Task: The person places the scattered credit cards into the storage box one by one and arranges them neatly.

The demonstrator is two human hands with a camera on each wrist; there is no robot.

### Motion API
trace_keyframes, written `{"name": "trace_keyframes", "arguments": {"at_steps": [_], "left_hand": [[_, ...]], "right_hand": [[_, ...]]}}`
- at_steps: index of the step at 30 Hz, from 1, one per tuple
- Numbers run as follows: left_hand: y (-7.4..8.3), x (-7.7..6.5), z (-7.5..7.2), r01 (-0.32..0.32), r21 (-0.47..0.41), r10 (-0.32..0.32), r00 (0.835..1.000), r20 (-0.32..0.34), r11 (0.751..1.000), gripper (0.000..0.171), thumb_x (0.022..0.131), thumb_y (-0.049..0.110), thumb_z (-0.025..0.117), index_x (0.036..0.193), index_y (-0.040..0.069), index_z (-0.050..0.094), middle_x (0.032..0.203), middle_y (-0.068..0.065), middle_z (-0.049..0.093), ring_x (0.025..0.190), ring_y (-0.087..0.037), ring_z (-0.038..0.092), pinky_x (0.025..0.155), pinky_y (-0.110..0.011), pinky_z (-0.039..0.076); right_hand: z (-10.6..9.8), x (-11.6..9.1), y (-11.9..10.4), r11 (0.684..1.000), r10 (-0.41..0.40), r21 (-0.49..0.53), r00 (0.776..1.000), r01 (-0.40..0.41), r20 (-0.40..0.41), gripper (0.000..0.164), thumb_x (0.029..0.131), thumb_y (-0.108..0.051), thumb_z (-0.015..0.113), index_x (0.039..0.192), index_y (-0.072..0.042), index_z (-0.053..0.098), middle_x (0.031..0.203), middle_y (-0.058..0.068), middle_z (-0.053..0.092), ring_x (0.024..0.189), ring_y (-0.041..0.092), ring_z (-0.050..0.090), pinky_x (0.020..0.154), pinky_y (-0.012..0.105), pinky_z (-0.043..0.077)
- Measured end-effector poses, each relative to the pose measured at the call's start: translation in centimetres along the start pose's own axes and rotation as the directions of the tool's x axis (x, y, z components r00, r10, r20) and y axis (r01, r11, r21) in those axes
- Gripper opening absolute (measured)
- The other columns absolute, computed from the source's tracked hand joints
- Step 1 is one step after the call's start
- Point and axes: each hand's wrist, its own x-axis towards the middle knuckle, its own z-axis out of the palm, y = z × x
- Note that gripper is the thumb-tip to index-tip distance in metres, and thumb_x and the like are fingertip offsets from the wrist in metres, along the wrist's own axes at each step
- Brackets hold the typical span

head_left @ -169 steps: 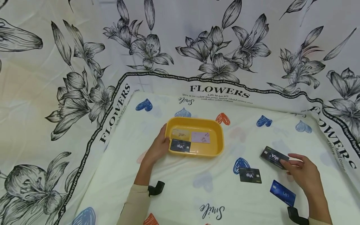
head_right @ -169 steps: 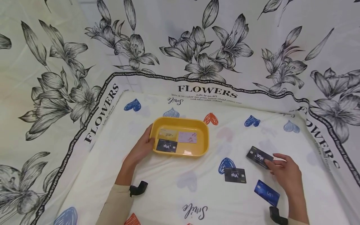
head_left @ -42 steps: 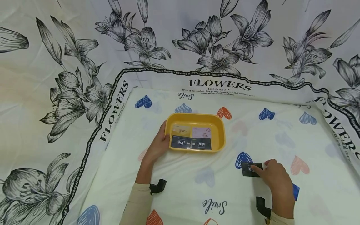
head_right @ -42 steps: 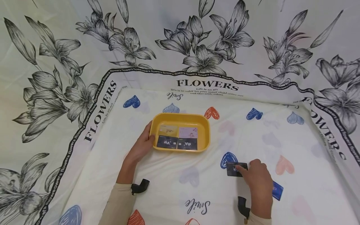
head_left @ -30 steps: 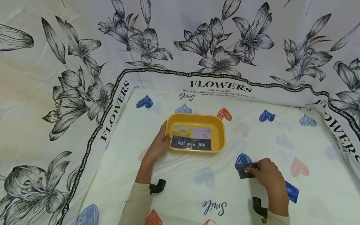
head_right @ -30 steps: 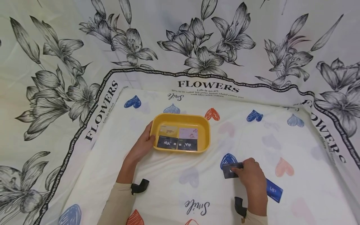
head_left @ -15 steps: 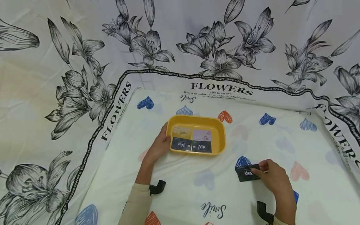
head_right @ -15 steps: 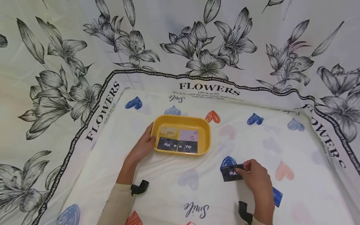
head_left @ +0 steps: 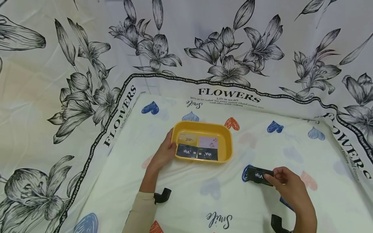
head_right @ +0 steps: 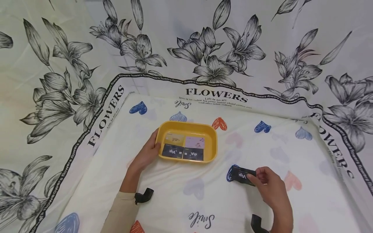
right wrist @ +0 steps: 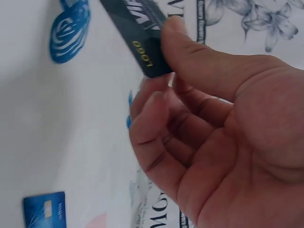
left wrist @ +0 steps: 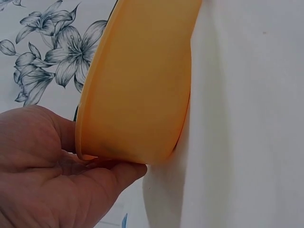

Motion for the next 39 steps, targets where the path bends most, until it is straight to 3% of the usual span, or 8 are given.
{"name": "trace_keyframes", "arguments": {"at_steps": [6, 13, 18, 26, 32, 39], "left_hand": [[0.0, 0.1, -0.1, 0.015, 0.000, -0.015, 1.000, -0.003, 1.000, 0.069, 0.110, 0.008, 0.038, 0.172, 0.024, 0.011, 0.176, -0.003, 0.021, 0.163, -0.024, 0.014, 0.131, -0.047, 0.014], [0.0, 0.2, -0.1, 0.023, 0.000, -0.023, 1.000, 0.005, 1.000, 0.069, 0.110, 0.009, 0.038, 0.172, 0.024, 0.011, 0.176, -0.002, 0.021, 0.163, -0.024, 0.014, 0.131, -0.048, 0.014], [0.1, 0.1, -0.2, 0.031, -0.003, -0.031, 1.000, 0.003, 1.000, 0.068, 0.110, 0.010, 0.038, 0.172, 0.025, 0.012, 0.176, -0.003, 0.021, 0.163, -0.025, 0.015, 0.131, -0.048, 0.014], [0.1, -0.1, -0.1, 0.025, -0.004, -0.025, 1.000, 0.002, 1.000, 0.067, 0.110, 0.010, 0.038, 0.171, 0.022, 0.013, 0.176, -0.004, 0.022, 0.163, -0.025, 0.016, 0.131, -0.048, 0.014], [0.1, -0.2, -0.1, 0.019, -0.010, -0.019, 1.000, 0.000, 1.000, 0.068, 0.111, 0.010, 0.039, 0.172, 0.021, 0.012, 0.176, -0.005, 0.022, 0.163, -0.026, 0.016, 0.131, -0.049, 0.014], [0.2, -0.4, -0.3, 0.007, -0.010, -0.007, 1.000, 0.002, 1.000, 0.068, 0.110, 0.009, 0.039, 0.172, 0.022, 0.013, 0.176, -0.006, 0.023, 0.162, -0.027, 0.017, 0.131, -0.049, 0.015]], "right_hand": [[-0.2, 0.8, -2.1, 0.992, -0.096, 0.066, 0.985, 0.106, -0.142, 0.044, 0.101, -0.043, 0.072, 0.119, -0.004, 0.061, 0.101, 0.010, 0.069, 0.080, 0.013, 0.064, 0.064, 0.022, 0.052], [-0.2, 2.4, -6.3, 0.973, -0.100, 0.182, 0.967, 0.144, -0.234, 0.043, 0.098, -0.039, 0.076, 0.121, -0.006, 0.062, 0.103, 0.010, 0.069, 0.084, 0.012, 0.064, 0.068, 0.018, 0.052], [0.5, 4.4, -9.9, 0.956, -0.127, 0.237, 0.971, 0.173, -0.201, 0.046, 0.098, -0.042, 0.077, 0.122, -0.006, 0.061, 0.108, 0.012, 0.069, 0.090, 0.017, 0.065, 0.072, 0.015, 0.054], [3.7, 7.5, -14.3, 0.928, -0.201, 0.297, 0.973, 0.228, -0.117, 0.039, 0.096, -0.040, 0.079, 0.113, -0.009, 0.063, 0.106, 0.012, 0.069, 0.094, 0.026, 0.064, 0.078, 0.018, 0.056], [5.6, 8.8, -16.2, 0.925, -0.265, 0.254, 0.959, 0.282, -0.100, 0.031, 0.094, -0.039, 0.081, 0.104, -0.012, 0.070, 0.100, 0.009, 0.066, 0.089, 0.026, 0.058, 0.073, 0.029, 0.053], [7.2, 9.9, -17.0, 0.919, -0.305, 0.238, 0.950, 0.313, -0.073, 0.026, 0.095, -0.035, 0.081, 0.102, -0.011, 0.074, 0.099, 0.007, 0.072, 0.089, 0.026, 0.066, 0.079, 0.036, 0.056]]}}
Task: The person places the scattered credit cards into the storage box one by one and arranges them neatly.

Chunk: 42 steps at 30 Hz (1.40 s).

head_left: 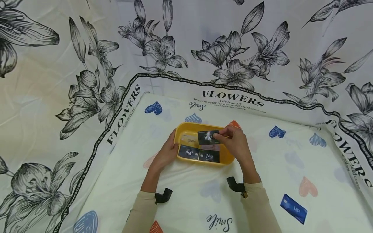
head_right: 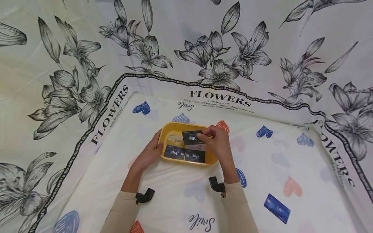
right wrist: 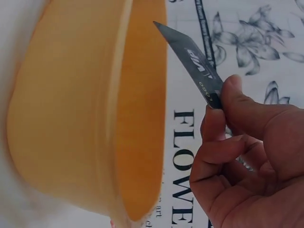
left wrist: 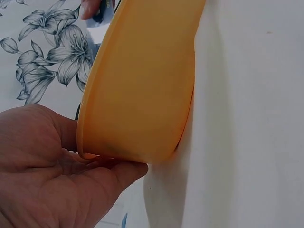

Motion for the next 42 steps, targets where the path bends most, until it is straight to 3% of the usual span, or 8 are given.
{"name": "trace_keyframes", "arguments": {"at_steps": [12, 27, 42], "left_hand": [[-0.1, 0.2, -0.1, 0.007, 0.031, -0.007, 1.000, -0.003, 1.000, 0.068, 0.111, 0.011, 0.040, 0.172, 0.019, 0.012, 0.176, -0.008, 0.022, 0.162, -0.029, 0.017, 0.131, -0.049, 0.015], [-0.3, 0.2, -0.1, -0.011, 0.006, 0.011, 1.000, 0.000, 1.000, 0.067, 0.111, 0.010, 0.040, 0.172, 0.018, 0.012, 0.175, -0.011, 0.024, 0.162, -0.030, 0.019, 0.131, -0.049, 0.016], [-0.6, 0.4, -0.1, -0.025, 0.004, 0.025, 1.000, -0.003, 1.000, 0.069, 0.110, 0.008, 0.041, 0.171, 0.017, 0.012, 0.175, -0.010, 0.022, 0.162, -0.030, 0.018, 0.131, -0.049, 0.015]], "right_hand": [[2.0, 1.1, -0.1, 0.998, 0.055, -0.024, 0.995, -0.053, 0.089, 0.023, 0.100, -0.027, 0.076, 0.106, -0.005, 0.074, 0.092, 0.009, 0.073, 0.088, 0.036, 0.073, 0.070, 0.033, 0.058], [5.1, 2.9, -0.1, 0.982, 0.174, 0.043, 0.969, -0.184, 0.178, 0.021, 0.095, -0.022, 0.082, 0.106, -0.006, 0.075, 0.093, 0.011, 0.074, 0.082, 0.025, 0.074, 0.072, 0.035, 0.065], [6.3, 3.2, -0.4, 0.987, 0.146, -0.083, 0.977, -0.134, 0.153, 0.022, 0.095, -0.025, 0.082, 0.101, -0.005, 0.075, 0.095, 0.010, 0.074, 0.084, 0.023, 0.071, 0.075, 0.033, 0.061]]}}
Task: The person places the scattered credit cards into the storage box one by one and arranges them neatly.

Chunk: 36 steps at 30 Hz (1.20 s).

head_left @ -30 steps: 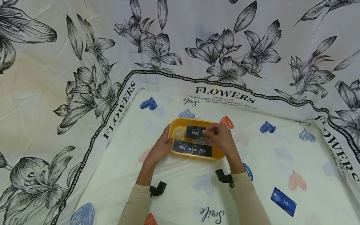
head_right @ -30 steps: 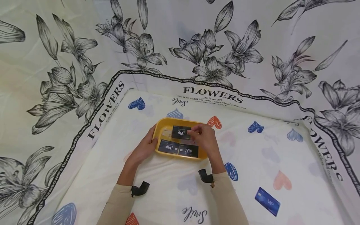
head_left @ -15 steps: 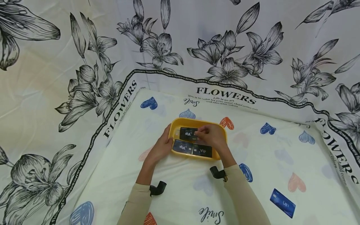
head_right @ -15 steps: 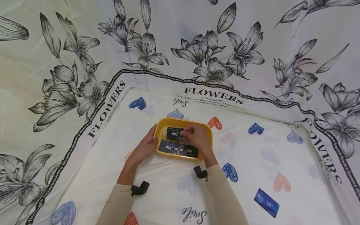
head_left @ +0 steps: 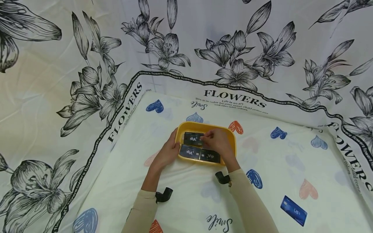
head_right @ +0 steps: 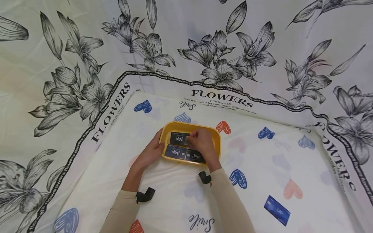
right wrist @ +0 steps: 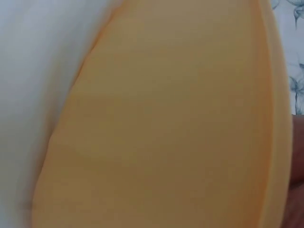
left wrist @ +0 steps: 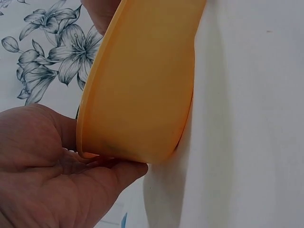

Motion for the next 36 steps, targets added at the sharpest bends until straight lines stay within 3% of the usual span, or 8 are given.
{"name": "trace_keyframes", "arguments": {"at_steps": [6, 11, 19, 36], "left_hand": [[0.0, 0.0, -0.1, -0.001, 0.003, 0.001, 1.000, -0.003, 1.000, 0.067, 0.110, 0.009, 0.041, 0.171, 0.016, 0.014, 0.175, -0.010, 0.023, 0.162, -0.029, 0.019, 0.131, -0.048, 0.015], [0.0, -0.1, -0.2, -0.002, -0.005, 0.002, 1.000, -0.006, 1.000, 0.067, 0.110, 0.008, 0.041, 0.171, 0.016, 0.015, 0.175, -0.010, 0.024, 0.162, -0.029, 0.019, 0.131, -0.048, 0.016], [0.2, -0.2, -0.1, -0.033, -0.022, 0.034, 0.999, 0.003, 0.999, 0.067, 0.109, 0.005, 0.040, 0.171, 0.014, 0.015, 0.174, -0.012, 0.025, 0.161, -0.029, 0.020, 0.131, -0.048, 0.016], [0.1, -0.1, -0.1, -0.018, 0.018, 0.018, 1.000, -0.010, 1.000, 0.067, 0.110, 0.007, 0.040, 0.171, 0.011, 0.013, 0.174, -0.013, 0.025, 0.161, -0.030, 0.020, 0.131, -0.048, 0.017]], "right_hand": [[0.7, 0.5, 0.0, 1.000, 0.007, 0.002, 1.000, -0.007, 0.015, 0.025, 0.096, -0.024, 0.080, 0.109, -0.004, 0.072, 0.098, 0.011, 0.076, 0.077, 0.020, 0.075, 0.069, 0.031, 0.063], [1.0, 0.7, -0.1, 0.999, 0.009, -0.036, 1.000, -0.009, 0.006, 0.027, 0.096, -0.026, 0.081, 0.111, -0.006, 0.070, 0.100, 0.011, 0.077, 0.080, 0.021, 0.074, 0.072, 0.033, 0.063], [1.1, 0.7, 0.0, 1.000, -0.004, 0.006, 1.000, 0.003, 0.020, 0.029, 0.095, -0.021, 0.081, 0.114, -0.004, 0.067, 0.097, 0.015, 0.077, 0.070, 0.020, 0.076, 0.066, 0.032, 0.063], [1.3, 0.3, -0.8, 0.993, -0.043, -0.111, 0.999, 0.041, -0.014, 0.024, 0.104, -0.025, 0.071, 0.116, -0.004, 0.070, 0.092, 0.010, 0.074, 0.070, 0.017, 0.072, 0.064, 0.031, 0.061]]}}
